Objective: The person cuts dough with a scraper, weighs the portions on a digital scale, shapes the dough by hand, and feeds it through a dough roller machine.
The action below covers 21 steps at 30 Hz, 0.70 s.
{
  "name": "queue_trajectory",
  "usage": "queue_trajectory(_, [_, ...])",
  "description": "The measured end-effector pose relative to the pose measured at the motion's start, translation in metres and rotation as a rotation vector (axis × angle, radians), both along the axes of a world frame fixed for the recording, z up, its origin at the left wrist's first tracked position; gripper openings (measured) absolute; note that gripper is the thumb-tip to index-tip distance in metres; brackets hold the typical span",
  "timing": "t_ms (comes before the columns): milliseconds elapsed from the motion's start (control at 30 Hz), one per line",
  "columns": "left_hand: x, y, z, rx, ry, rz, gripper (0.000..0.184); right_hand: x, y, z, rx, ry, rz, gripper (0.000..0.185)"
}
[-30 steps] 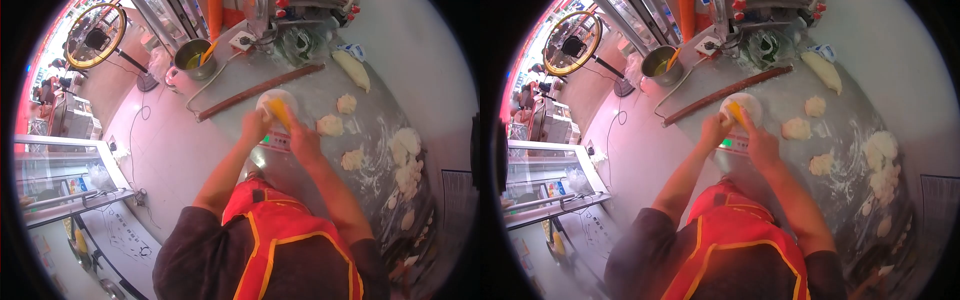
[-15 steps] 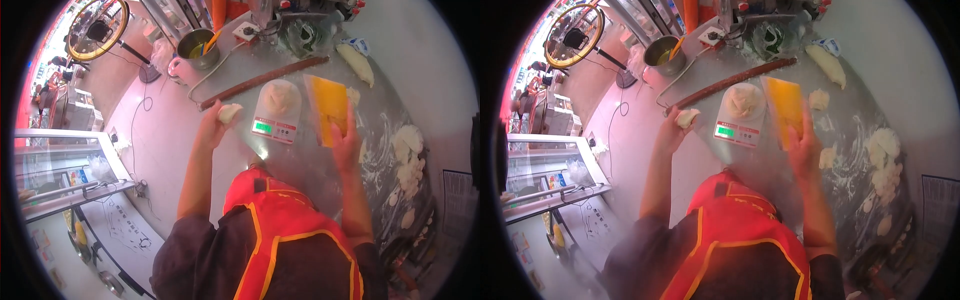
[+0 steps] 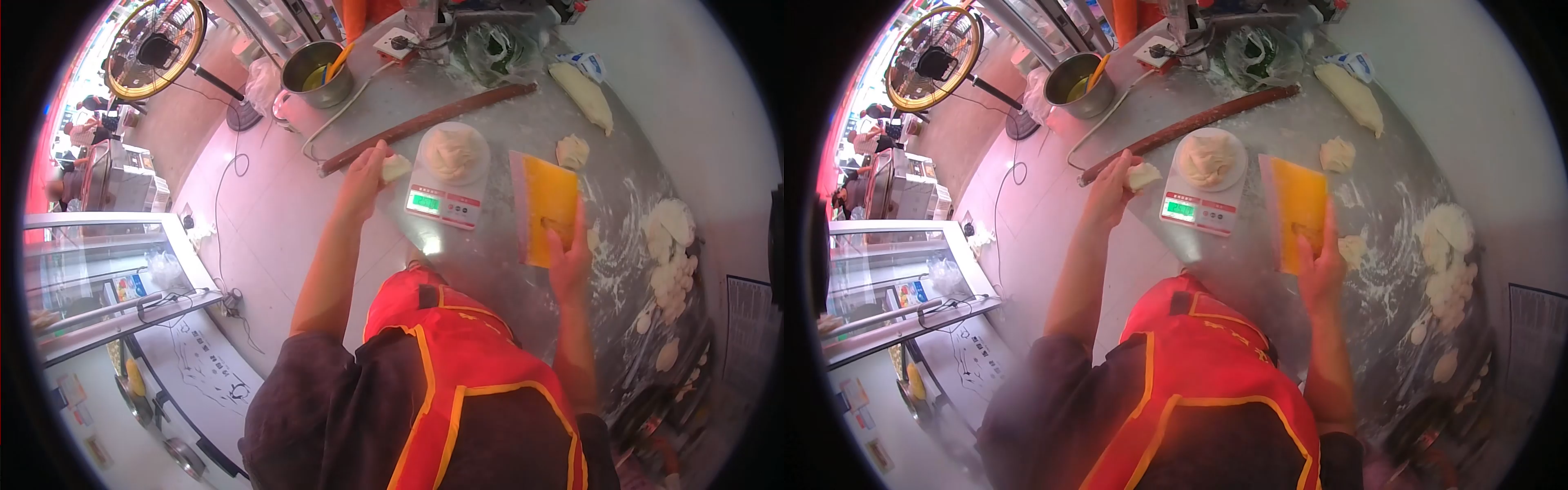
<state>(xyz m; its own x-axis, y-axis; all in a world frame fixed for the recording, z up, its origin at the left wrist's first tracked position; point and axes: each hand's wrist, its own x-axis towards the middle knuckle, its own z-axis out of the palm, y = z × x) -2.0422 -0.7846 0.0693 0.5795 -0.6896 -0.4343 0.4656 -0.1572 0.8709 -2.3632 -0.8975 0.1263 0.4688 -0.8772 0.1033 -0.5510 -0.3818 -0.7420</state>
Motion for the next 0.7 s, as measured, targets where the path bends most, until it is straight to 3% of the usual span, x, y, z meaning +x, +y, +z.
queue_trajectory(233, [-0.009,-0.01,-0.014,-0.036,-0.043,-0.097,0.025,0.006,0.0,-0.006,-0.079,-0.036,0.057,0.061])
queue_trajectory(333, [-0.006,-0.019,-0.023,0.326,-0.313,-0.246,0.029,0.013,0.004,-0.007,0.197,-0.041,0.058,0.063])
queue_trajectory(433, [-0.028,-0.03,-0.04,0.393,-0.667,-0.233,0.036,0.03,0.01,-0.004,0.166,-0.018,0.176,0.062])
queue_trajectory(567, [-0.051,-0.047,-0.055,0.381,-0.904,-0.11,0.042,0.058,0.005,-0.016,-0.164,0.002,0.324,0.062])
queue_trajectory(700, [-0.051,-0.052,-0.067,0.425,-0.844,-0.132,0.032,0.087,-0.002,-0.022,-0.276,0.079,0.395,0.063])
